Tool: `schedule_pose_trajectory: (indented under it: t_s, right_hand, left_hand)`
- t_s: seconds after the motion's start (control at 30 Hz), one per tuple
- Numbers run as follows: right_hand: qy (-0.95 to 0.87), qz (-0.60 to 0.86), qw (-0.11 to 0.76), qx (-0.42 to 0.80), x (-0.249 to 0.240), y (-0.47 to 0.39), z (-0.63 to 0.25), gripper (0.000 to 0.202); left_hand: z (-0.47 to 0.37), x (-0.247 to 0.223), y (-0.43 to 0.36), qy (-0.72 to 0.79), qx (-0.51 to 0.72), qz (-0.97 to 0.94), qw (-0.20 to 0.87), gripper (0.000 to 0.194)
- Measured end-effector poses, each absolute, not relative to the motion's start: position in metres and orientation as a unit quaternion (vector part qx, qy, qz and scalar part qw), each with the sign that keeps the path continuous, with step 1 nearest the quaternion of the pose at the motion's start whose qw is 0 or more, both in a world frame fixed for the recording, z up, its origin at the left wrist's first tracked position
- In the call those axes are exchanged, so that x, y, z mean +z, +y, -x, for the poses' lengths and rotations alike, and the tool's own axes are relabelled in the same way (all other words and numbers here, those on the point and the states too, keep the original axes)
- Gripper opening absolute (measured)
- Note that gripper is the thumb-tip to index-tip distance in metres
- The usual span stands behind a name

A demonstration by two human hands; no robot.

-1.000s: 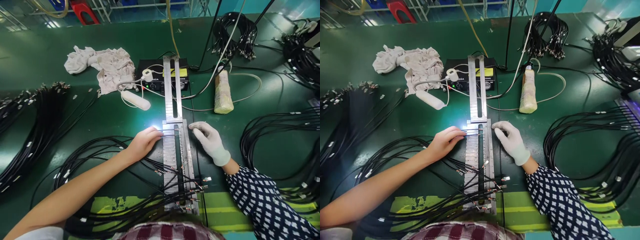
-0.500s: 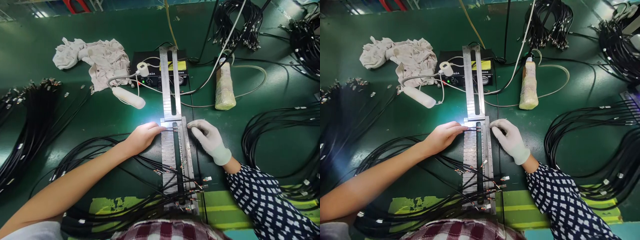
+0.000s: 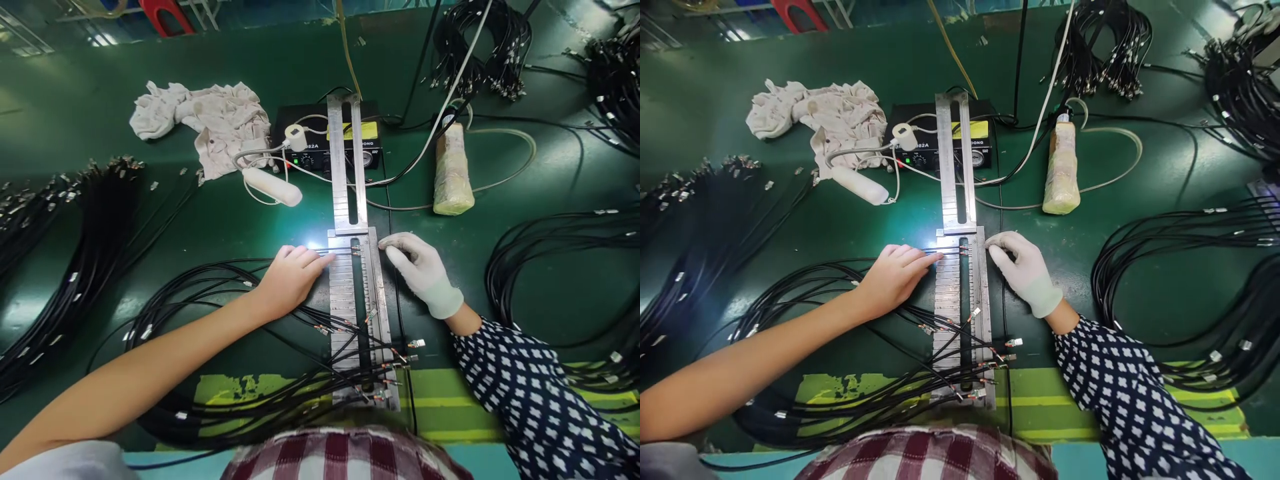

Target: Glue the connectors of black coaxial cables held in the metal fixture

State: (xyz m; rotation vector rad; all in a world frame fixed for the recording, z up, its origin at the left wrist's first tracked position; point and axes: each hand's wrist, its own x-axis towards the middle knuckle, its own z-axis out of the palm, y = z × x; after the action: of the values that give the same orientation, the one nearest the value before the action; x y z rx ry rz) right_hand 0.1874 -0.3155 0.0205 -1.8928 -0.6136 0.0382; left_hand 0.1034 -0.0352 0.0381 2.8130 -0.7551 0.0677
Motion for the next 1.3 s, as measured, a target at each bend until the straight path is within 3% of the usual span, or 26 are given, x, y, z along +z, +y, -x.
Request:
schedule_pose_trajectory:
  t_s: [0.2,0.3,0.4,0.57,0.97,1.3]
  right_hand:
    - [-0.265,0.808,0.526,0.012,0.018,-0.316,-0.188,0.017]
    - [-0.264,0.808,0.526,0.01,0.018,-0.316,-0.188,0.017]
    - [-0.264,0.805,0.53,0.009,0.019,-0.315,-0.188,0.016]
    - [-0.266,0.799,0.539,0.016,0.02,-0.316,-0.188,0.016]
    - [-0.255,0.797,0.547,0.028,0.023,-0.315,-0.187,0.018]
    - [-0.262,0.795,0.547,0.023,0.022,-0.316,-0.187,0.015]
  left_hand:
    - [-0.074,0.063,-0.041,-0.258,-0.176,-0.897,0.314,0.016]
    - [-0.072,0.064,-0.042,-0.224,-0.189,-0.879,0.376,0.018]
    - [-0.083,0.06,-0.045,-0.186,-0.123,-0.882,0.415,0.013]
    - [-0.11,0.042,-0.053,-0.186,0.02,-0.936,0.299,0.014]
    - [-0.127,0.028,-0.051,-0.272,0.092,-0.951,0.111,0.024]
    - [-0.132,0.027,-0.051,-0.329,0.159,-0.925,0.103,0.029]
